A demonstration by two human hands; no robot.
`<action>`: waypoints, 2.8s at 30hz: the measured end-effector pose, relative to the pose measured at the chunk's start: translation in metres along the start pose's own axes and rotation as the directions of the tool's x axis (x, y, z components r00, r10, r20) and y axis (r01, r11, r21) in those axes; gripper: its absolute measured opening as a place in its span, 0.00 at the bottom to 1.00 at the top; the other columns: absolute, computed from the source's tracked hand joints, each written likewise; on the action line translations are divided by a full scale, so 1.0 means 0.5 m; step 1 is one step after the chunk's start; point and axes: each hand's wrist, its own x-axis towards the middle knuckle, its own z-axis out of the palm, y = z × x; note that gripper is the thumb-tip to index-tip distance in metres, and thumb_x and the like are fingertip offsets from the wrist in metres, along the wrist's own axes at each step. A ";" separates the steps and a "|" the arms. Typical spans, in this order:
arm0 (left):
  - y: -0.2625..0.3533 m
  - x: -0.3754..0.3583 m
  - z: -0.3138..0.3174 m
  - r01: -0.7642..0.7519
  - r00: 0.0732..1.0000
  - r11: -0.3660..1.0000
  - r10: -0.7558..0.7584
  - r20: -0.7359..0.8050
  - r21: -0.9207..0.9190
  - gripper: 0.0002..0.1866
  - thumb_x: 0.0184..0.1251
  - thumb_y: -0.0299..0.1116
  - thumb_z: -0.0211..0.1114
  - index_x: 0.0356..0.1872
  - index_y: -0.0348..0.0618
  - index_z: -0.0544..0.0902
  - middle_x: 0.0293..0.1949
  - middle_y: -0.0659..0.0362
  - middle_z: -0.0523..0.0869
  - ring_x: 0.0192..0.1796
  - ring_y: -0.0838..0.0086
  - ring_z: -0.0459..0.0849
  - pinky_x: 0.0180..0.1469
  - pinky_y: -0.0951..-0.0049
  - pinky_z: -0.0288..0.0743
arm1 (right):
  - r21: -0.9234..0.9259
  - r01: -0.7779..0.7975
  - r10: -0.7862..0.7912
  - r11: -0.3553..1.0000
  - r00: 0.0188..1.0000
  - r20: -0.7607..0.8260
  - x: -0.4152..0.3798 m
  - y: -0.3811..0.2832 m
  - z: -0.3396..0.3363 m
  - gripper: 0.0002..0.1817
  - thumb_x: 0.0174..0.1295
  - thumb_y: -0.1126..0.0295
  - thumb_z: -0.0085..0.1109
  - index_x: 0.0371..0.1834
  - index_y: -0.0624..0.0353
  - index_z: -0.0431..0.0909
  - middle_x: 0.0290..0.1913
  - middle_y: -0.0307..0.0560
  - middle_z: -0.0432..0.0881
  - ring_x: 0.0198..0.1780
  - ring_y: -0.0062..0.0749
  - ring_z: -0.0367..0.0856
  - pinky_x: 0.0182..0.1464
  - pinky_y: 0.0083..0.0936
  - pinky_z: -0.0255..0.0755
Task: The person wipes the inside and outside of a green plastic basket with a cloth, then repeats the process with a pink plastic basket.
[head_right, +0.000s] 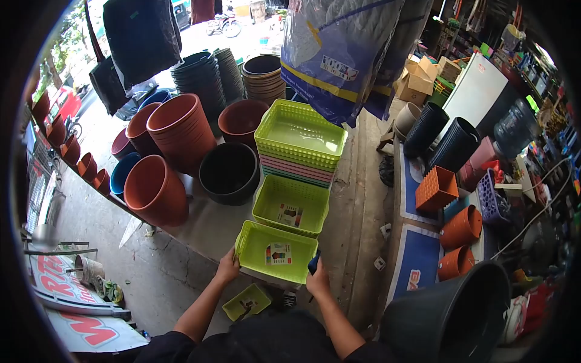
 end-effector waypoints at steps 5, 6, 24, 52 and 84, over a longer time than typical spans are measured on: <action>-0.023 0.019 0.045 -0.034 0.999 0.950 0.037 -0.005 0.309 0.31 0.65 0.28 0.53 0.70 0.29 0.60 0.57 0.38 0.77 0.59 0.44 0.76 0.61 0.53 0.71 | -0.247 0.110 -0.072 0.963 0.985 0.155 0.022 0.055 0.027 0.45 0.61 0.68 0.56 0.78 0.64 0.40 0.72 0.67 0.60 0.70 0.57 0.64 0.67 0.40 0.65; -0.015 0.018 0.049 0.035 0.999 0.905 -0.046 0.014 0.423 0.33 0.64 0.29 0.54 0.70 0.28 0.58 0.59 0.38 0.75 0.60 0.45 0.75 0.62 0.53 0.70 | -0.249 0.115 -0.075 0.962 0.984 0.162 0.025 0.056 0.025 0.45 0.61 0.68 0.56 0.78 0.64 0.40 0.72 0.67 0.60 0.70 0.57 0.64 0.67 0.40 0.65; -0.148 -0.167 0.105 0.199 0.978 0.969 -0.185 -0.100 0.147 0.36 0.73 0.49 0.53 0.74 0.38 0.55 0.59 0.39 0.75 0.61 0.45 0.75 0.63 0.52 0.69 | -0.154 0.649 -0.636 0.745 0.760 0.130 -0.065 -0.034 -0.026 0.46 0.43 0.73 0.53 0.73 0.71 0.54 0.71 0.65 0.64 0.72 0.56 0.62 0.74 0.48 0.50; -0.911 -0.537 0.368 0.772 0.586 0.481 -0.791 0.173 -0.415 0.30 0.72 0.44 0.58 0.69 0.39 0.64 0.56 0.42 0.81 0.56 0.54 0.82 0.58 0.61 0.74 | -0.690 0.443 0.056 0.573 0.818 0.572 -0.069 0.495 0.858 0.38 0.59 0.71 0.60 0.73 0.58 0.54 0.66 0.63 0.67 0.63 0.58 0.71 0.63 0.45 0.68; -0.579 -0.614 0.095 0.344 0.716 0.696 -0.628 -0.303 -0.630 0.15 0.55 0.30 0.74 0.27 0.38 0.73 0.33 0.58 0.79 0.36 0.75 0.77 0.41 0.72 0.73 | -0.469 0.362 -0.026 0.806 0.812 0.583 -0.284 0.055 0.388 0.24 0.53 0.67 0.60 0.53 0.60 0.67 0.42 0.68 0.81 0.47 0.67 0.78 0.50 0.54 0.72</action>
